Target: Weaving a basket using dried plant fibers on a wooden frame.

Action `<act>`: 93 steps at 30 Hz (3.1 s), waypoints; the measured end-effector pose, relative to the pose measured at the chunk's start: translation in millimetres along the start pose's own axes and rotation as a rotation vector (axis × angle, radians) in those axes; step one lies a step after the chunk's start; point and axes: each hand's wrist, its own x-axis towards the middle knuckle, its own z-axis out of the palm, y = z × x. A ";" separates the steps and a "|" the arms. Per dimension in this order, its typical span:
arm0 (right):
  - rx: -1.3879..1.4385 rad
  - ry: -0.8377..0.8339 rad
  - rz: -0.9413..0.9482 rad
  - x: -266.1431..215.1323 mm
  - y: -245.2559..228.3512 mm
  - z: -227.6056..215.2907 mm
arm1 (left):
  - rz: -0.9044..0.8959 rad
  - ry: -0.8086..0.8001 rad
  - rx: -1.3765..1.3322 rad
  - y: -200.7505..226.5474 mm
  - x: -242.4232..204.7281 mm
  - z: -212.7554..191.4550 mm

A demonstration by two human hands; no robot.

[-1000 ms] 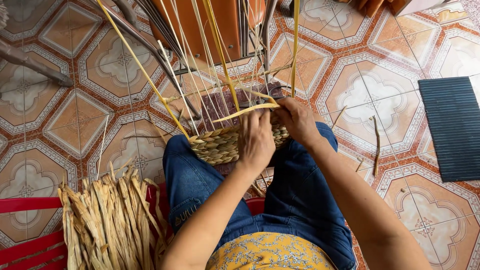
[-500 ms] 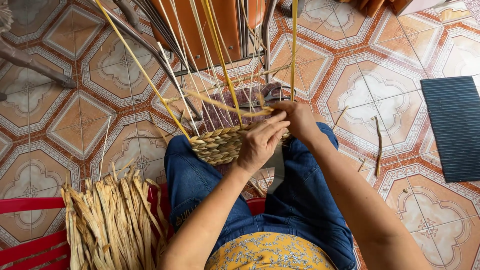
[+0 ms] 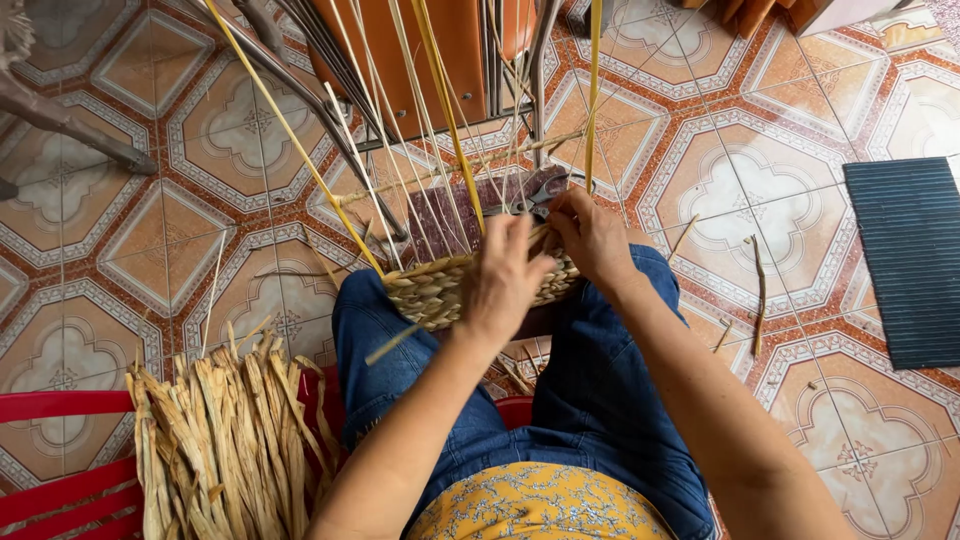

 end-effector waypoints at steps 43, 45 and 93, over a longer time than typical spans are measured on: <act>0.595 0.283 0.167 -31.3 10.7 -2.8 | -0.003 0.202 -0.448 -90.0 -30.3 24.5; 0.291 0.291 0.197 -47.0 44.3 12.8 | -0.028 0.639 -0.286 -101.7 -48.4 -0.7; 0.257 0.149 0.265 -87.1 -72.8 -64.7 | -0.531 0.313 -1.087 -117.9 -114.3 -83.5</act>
